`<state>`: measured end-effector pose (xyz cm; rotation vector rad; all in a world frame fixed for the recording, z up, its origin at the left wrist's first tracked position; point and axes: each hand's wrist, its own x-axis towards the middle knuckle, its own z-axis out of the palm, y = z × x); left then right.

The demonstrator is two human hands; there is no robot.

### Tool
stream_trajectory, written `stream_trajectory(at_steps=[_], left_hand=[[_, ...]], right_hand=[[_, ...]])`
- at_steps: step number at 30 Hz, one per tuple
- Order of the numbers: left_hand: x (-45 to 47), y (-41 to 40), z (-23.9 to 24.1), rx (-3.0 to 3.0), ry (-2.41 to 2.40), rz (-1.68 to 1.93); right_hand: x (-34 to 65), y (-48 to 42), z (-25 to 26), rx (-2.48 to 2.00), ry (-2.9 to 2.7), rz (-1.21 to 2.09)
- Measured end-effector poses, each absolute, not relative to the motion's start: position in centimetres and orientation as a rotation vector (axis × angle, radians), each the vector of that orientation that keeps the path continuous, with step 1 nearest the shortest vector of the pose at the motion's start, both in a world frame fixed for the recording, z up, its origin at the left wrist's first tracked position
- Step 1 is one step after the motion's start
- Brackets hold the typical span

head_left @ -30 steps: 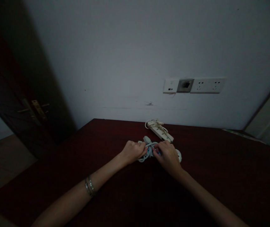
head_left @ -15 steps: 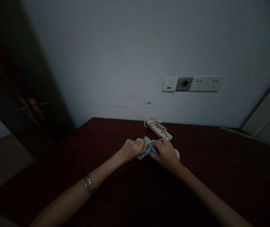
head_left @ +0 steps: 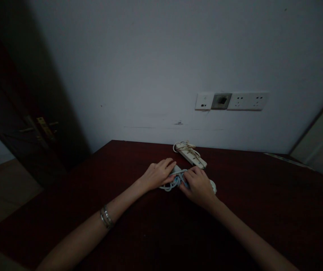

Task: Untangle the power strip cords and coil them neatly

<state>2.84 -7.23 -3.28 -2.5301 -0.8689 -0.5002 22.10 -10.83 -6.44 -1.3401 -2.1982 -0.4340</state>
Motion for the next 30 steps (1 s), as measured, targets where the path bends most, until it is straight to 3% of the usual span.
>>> stream_trajectory(at_steps=[30], left_hand=[[2.75,-6.14,-4.33,-2.813,-0.767,-0.679]], right_hand=[[21.54,-11.43,-6.69,-1.403,-2.171,-0.559]])
